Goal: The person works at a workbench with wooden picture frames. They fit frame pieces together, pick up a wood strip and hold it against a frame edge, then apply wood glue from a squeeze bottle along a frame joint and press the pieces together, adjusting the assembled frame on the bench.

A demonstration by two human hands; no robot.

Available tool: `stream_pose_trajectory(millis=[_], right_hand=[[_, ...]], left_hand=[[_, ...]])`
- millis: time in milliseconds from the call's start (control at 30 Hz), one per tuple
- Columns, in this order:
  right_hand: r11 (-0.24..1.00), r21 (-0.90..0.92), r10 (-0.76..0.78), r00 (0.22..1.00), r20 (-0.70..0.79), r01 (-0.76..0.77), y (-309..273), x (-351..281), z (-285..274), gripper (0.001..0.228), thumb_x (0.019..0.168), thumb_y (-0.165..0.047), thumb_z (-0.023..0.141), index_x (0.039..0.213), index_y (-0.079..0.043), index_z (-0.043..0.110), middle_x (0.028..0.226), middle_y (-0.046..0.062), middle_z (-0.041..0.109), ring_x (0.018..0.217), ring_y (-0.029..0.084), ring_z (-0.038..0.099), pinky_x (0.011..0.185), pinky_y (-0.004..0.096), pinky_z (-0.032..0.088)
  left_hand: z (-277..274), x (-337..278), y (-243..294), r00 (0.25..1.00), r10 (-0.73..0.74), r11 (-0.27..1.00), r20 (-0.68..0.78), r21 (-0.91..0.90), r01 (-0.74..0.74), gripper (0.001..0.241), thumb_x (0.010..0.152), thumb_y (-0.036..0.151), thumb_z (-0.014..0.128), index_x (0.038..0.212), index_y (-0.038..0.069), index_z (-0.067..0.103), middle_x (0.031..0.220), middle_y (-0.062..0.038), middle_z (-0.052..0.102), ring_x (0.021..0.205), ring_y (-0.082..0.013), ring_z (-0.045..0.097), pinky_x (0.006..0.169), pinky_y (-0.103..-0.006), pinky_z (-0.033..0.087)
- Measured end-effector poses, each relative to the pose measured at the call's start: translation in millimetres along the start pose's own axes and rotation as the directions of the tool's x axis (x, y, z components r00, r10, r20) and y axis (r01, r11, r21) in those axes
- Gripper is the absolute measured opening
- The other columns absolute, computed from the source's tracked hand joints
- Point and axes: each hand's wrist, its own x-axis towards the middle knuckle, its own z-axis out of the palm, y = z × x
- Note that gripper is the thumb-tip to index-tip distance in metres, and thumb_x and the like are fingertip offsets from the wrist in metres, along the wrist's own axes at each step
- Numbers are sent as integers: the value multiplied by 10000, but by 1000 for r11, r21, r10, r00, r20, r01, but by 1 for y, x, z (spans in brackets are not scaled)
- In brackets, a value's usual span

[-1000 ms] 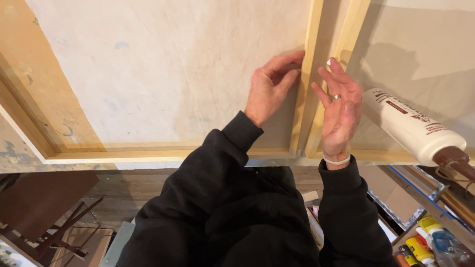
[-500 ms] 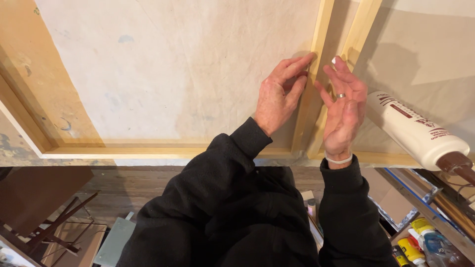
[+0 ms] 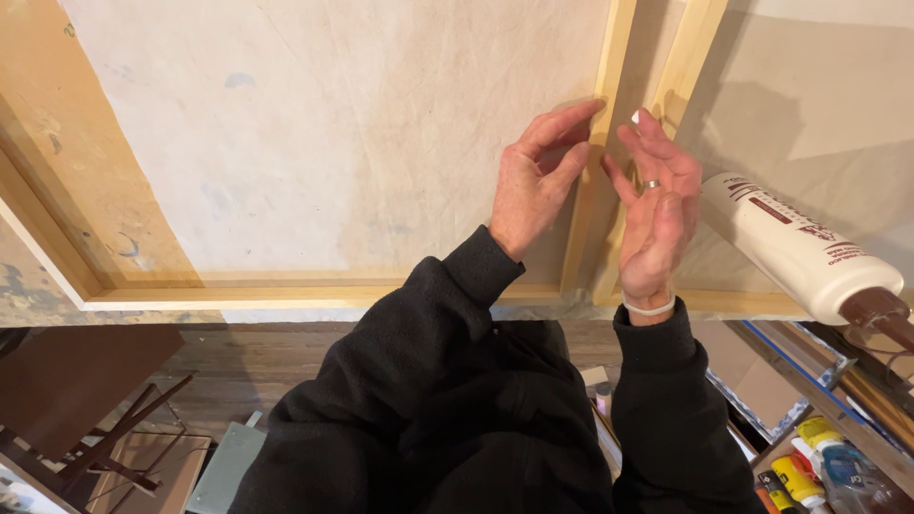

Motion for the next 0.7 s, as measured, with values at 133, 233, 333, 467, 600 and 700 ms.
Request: stream_pose_trajectory(millis=[133,233,333,467,600,700], right_hand=[[1000,-15,-5,1000,3,5,-1,0,1,664,1145,-641,406,1467,-62,457,1670,219,413,1551,428,454,1199,707,466],[1000,-26,-10,1000,5,10,-1,0,2,671,1149,-642,398,1472,-57,452,1670,229,408,1553,435,448,1196,722,462],[999,-32,-8,1000,1,8,-4,1,4,669,1144,-644,401,1470,-63,454,1669,218,411,1547,417,457,1197,708,469],[999,-36,-9,1000,4,9,-3,1,3,671,1146,-643,397,1469,-58,453,1667,230,409,1546,430,452,1187,726,463],[999,-47,-14,1000,4,14,-4,1,4,667,1144,-646,393,1460,-61,462,1662,229,418,1543,420,460,1189,714,470],[999,-50,-13,1000,3,13,-4,1,4,669,1143,-646,393,1458,-60,464,1661,228,422,1542,415,463,1187,710,472]], left_hand=[[0,2,-1,1000,-20,999,-13,-46,19,391,1082,81,713,1441,235,729,1402,-30,698,1260,-211,724,1068,-402,646],[1,2,-2,1000,-23,998,-18,-58,22,372,1079,94,724,1425,233,741,1374,-34,715,1248,-214,730,1070,-415,643],[1,3,-6,1000,-24,997,-21,-73,22,368,1070,108,736,1414,239,749,1360,-34,719,1248,-214,729,1077,-419,636],[2,3,-6,999,-33,995,-25,-100,30,367,1063,85,739,1407,212,754,1359,-51,722,1250,-224,723,1109,-432,612],[1,4,-6,999,-32,995,-23,-97,30,359,1062,87,742,1400,208,758,1345,-69,730,1242,-239,728,1101,-439,612],[3,5,-8,999,-37,994,-27,-100,34,359,1060,85,742,1397,205,758,1349,-65,734,1242,-231,731,1104,-429,611]])
